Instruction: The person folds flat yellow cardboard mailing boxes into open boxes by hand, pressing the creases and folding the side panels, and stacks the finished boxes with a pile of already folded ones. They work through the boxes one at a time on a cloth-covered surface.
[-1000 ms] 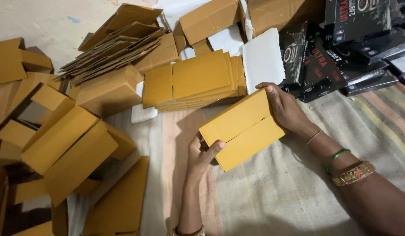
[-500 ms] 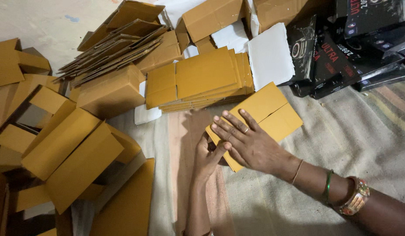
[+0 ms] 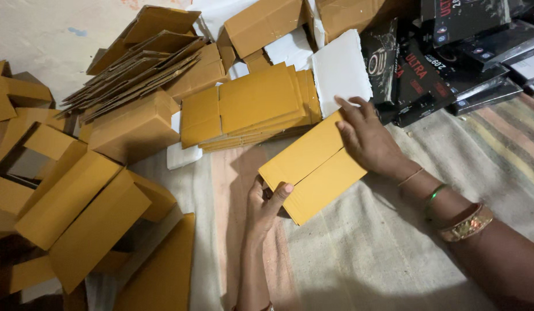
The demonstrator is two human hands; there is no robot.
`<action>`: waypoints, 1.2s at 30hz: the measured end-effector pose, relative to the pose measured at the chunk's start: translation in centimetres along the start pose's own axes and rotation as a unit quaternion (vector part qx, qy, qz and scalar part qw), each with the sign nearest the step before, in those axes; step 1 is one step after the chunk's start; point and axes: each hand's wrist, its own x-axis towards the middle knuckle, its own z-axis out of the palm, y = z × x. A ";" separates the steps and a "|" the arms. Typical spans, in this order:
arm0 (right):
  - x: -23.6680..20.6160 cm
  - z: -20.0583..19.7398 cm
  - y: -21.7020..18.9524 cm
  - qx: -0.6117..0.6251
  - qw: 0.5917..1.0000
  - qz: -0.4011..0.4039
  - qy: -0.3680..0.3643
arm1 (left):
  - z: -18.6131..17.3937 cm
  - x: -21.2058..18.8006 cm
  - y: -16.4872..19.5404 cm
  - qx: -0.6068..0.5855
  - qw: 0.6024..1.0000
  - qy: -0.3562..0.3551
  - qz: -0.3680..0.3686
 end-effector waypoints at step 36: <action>1.9 1.7 5.7 0.199 0.979 0.015 -0.042 | 16.6 6.7 7.8 0.669 0.725 -0.037 0.157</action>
